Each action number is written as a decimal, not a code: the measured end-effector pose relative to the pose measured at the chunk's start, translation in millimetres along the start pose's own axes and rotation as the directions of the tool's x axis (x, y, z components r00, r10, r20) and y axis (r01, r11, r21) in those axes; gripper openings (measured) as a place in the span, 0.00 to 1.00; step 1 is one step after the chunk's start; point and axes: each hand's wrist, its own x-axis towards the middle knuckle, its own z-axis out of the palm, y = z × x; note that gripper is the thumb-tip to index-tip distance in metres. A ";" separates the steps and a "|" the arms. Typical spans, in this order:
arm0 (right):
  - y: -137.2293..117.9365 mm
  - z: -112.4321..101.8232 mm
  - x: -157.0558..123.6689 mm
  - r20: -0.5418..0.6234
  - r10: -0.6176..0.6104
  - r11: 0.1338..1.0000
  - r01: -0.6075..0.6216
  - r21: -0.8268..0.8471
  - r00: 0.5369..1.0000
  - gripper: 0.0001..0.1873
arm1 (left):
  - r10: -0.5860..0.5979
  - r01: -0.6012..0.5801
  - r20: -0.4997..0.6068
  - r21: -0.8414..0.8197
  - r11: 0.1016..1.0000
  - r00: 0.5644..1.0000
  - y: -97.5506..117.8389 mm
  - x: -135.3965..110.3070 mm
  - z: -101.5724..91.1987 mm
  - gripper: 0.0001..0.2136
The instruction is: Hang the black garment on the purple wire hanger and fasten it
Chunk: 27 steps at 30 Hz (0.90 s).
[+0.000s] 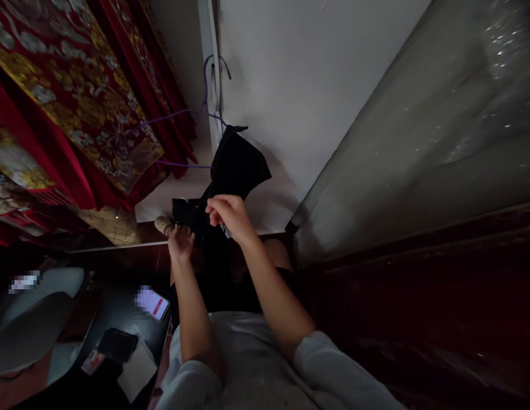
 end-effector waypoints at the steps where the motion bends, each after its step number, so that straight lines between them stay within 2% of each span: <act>1: 9.2 -2.9 -6.8 -0.056 0.019 0.999 -0.017 0.029 0.998 0.16 | -0.019 0.019 -0.012 -0.050 0.999 1.000 -5.6 -3.7 5.0 0.16; 3: 25.8 -12.9 -16.1 -0.145 0.068 0.997 -0.063 0.039 0.987 0.17 | -0.007 0.003 -0.025 -0.147 0.989 1.000 -2.8 -5.5 18.8 0.10; 5: 36.5 -26.1 -18.7 -0.218 0.071 0.997 -0.071 0.006 0.973 0.17 | 0.038 -0.041 -0.018 -0.244 0.969 0.999 9.6 -6.3 36.6 0.06; 8: 41.5 -43.2 -15.7 -0.260 -0.094 0.993 0.072 -0.092 0.961 0.14 | 0.099 -0.079 0.048 -0.319 0.944 0.994 22.8 -15.2 67.5 0.06; 9: 42.1 -46.5 -15.1 -0.217 -0.147 0.985 0.124 -0.118 0.965 0.14 | 0.111 -0.080 0.084 -0.310 0.947 0.990 23.1 -20.1 77.5 0.07; 11: 44.4 -48.5 -16.2 -0.054 -0.198 0.971 0.189 -0.144 0.979 0.22 | 0.131 -0.099 0.129 -0.224 0.970 0.983 18.7 -30.2 94.8 0.10; 13: 48.7 -46.0 -19.9 0.094 -0.191 0.962 0.206 -0.178 0.977 0.29 | 0.170 -0.160 0.108 -0.094 0.983 0.979 13.4 -38.2 107.2 0.11; 14: 50.5 -44.0 -21.6 0.137 -0.171 0.957 0.198 -0.214 0.976 0.28 | 0.208 -0.206 0.080 -0.028 0.978 0.975 12.3 -40.5 111.3 0.10; 17: 44.0 -39.4 -21.6 0.173 -0.044 0.929 0.104 -0.355 0.984 0.14 | 0.374 -0.373 0.018 0.120 0.920 0.927 18.0 -39.1 115.1 0.10; 19: 24.0 -39.3 -14.8 0.192 0.014 0.908 0.068 -0.414 0.981 0.07 | 0.463 -0.459 0.018 0.160 0.874 0.886 25.0 -31.5 110.4 0.13; 20: 9.6 -40.3 -9.3 0.210 0.014 0.898 0.080 -0.433 0.978 0.05 | 0.464 -0.464 0.042 0.161 0.871 0.885 27.3 -26.3 105.8 0.16; 22: -23.7 -43.8 5.2 0.274 -0.002 0.872 0.136 -0.470 0.962 0.07 | 0.344 -0.365 0.145 0.161 0.917 0.928 27.8 -15.0 92.0 0.20; 23: -40.1 -46.2 13.8 0.299 -0.017 0.851 0.171 -0.497 0.954 0.10 | 0.220 -0.265 0.227 0.194 0.944 0.949 26.3 -9.8 83.0 0.20; 24: -54.6 -49.0 23.2 0.313 -0.044 0.821 0.213 -0.529 0.949 0.13 | 0.068 -0.157 0.313 0.268 0.951 0.947 24.2 -5.3 73.0 0.19; 26: -74.0 -55.6 44.0 0.319 -0.165 0.752 0.328 -0.572 0.933 0.14 | -0.217 -0.030 0.435 0.495 0.869 0.874 21.7 0.9 51.7 0.13; 27: -77.6 -59.5 55.4 0.315 -0.247 0.717 0.391 -0.577 0.916 0.12 | -0.312 -0.033 0.460 0.602 0.798 0.831 22.8 2.7 41.2 0.10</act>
